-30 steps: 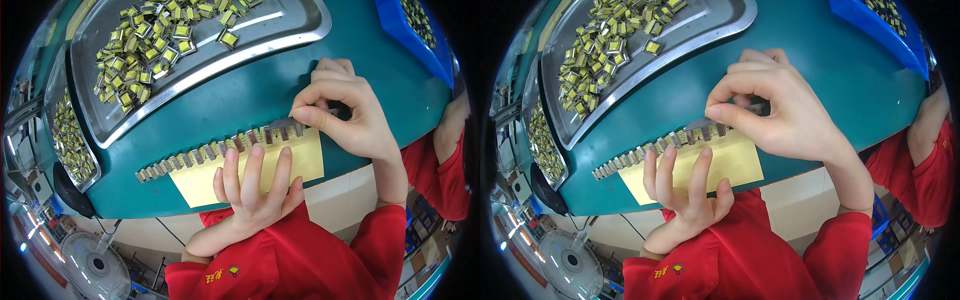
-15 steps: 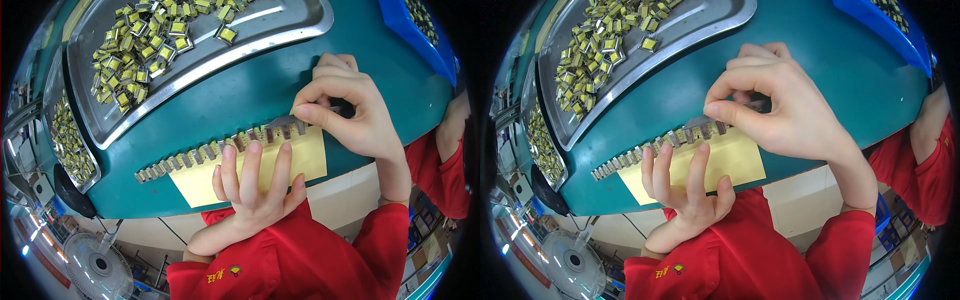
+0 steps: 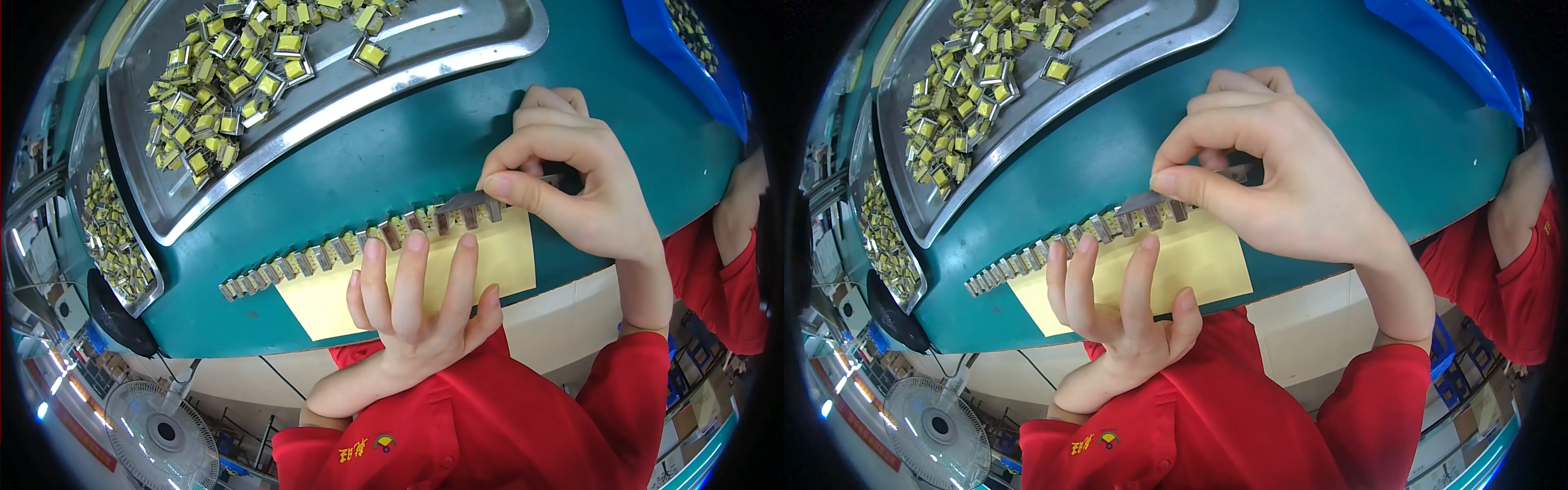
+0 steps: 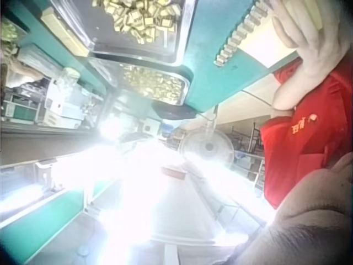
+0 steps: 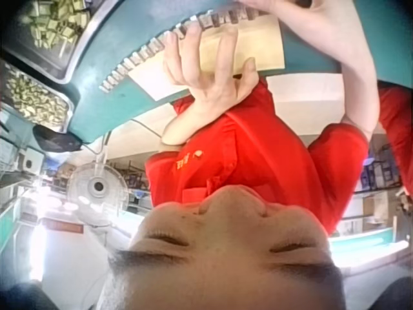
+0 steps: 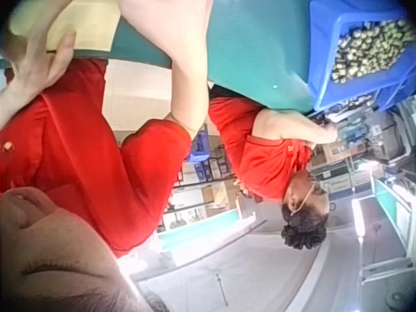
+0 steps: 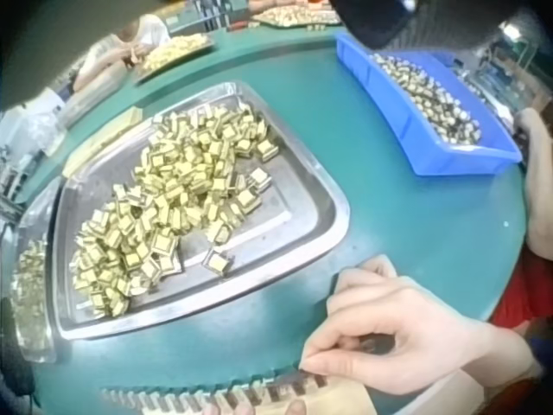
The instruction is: Assembling small electronic components (transformers) into a plastic holder strip at a factory workbench.
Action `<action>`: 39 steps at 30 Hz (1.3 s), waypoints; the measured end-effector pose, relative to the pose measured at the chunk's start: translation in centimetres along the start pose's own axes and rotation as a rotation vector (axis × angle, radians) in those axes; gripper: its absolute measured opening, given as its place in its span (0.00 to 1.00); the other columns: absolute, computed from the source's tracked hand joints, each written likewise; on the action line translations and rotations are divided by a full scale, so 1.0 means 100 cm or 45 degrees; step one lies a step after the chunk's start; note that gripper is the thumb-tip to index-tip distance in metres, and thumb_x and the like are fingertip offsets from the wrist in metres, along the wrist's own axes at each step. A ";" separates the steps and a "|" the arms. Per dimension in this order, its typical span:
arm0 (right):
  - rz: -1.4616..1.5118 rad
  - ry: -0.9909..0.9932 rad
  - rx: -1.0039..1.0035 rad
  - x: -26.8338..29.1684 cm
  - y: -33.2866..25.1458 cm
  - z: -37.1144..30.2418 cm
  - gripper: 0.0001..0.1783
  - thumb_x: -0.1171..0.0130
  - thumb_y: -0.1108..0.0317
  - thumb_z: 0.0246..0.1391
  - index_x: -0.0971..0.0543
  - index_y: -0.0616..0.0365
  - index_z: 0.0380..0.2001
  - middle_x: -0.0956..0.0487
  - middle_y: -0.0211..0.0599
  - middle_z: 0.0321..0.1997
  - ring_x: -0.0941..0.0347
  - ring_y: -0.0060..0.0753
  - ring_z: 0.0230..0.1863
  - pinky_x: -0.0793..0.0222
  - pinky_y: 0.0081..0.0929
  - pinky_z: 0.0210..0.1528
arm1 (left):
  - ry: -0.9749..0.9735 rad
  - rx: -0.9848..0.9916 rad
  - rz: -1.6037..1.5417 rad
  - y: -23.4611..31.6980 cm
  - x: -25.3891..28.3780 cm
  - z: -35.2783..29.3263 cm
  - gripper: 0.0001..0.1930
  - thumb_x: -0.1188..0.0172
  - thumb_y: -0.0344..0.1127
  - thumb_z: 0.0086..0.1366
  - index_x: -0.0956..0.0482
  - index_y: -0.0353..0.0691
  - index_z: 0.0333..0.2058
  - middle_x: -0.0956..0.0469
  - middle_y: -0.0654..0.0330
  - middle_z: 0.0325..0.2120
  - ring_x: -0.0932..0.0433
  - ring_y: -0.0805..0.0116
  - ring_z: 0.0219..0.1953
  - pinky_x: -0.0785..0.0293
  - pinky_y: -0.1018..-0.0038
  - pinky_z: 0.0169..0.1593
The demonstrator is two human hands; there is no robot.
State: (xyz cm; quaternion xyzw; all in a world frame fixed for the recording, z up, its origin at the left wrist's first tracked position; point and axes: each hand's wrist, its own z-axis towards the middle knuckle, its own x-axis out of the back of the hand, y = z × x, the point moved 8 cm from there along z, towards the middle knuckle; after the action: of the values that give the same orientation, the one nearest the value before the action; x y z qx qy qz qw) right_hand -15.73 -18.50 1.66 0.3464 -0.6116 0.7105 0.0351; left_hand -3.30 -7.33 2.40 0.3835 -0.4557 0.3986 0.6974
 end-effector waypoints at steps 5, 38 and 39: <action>0.000 0.007 0.003 0.000 0.000 -0.001 0.06 0.33 0.67 0.44 0.19 0.58 0.23 0.35 0.25 0.19 0.39 0.25 0.29 0.47 0.27 0.47 | 0.004 -0.014 0.031 0.001 0.001 0.000 0.24 0.48 0.49 0.64 0.25 0.40 0.52 0.43 0.43 0.57 0.43 0.37 0.61 0.40 0.48 0.61; 0.078 0.054 -0.007 0.008 0.007 -0.005 0.06 0.35 0.69 0.48 0.22 0.57 0.24 0.33 0.26 0.19 0.39 0.26 0.28 0.44 0.27 0.48 | -0.026 0.023 0.045 0.011 0.004 0.008 0.24 0.42 0.43 0.60 0.25 0.38 0.53 0.44 0.42 0.58 0.47 0.35 0.62 0.41 0.47 0.61; 0.071 0.051 0.000 0.008 0.007 -0.005 0.06 0.35 0.69 0.47 0.22 0.57 0.24 0.33 0.26 0.19 0.39 0.26 0.28 0.44 0.27 0.48 | -0.013 0.010 0.032 0.011 0.004 0.007 0.24 0.42 0.43 0.60 0.25 0.39 0.53 0.44 0.42 0.58 0.47 0.34 0.62 0.41 0.46 0.61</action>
State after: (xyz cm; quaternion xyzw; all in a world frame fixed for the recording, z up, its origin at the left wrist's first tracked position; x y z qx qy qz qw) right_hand -16.84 -18.50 1.50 0.3148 -0.6202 0.7180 0.0276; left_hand -4.46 -7.49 3.15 0.3826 -0.4624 0.4072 0.6885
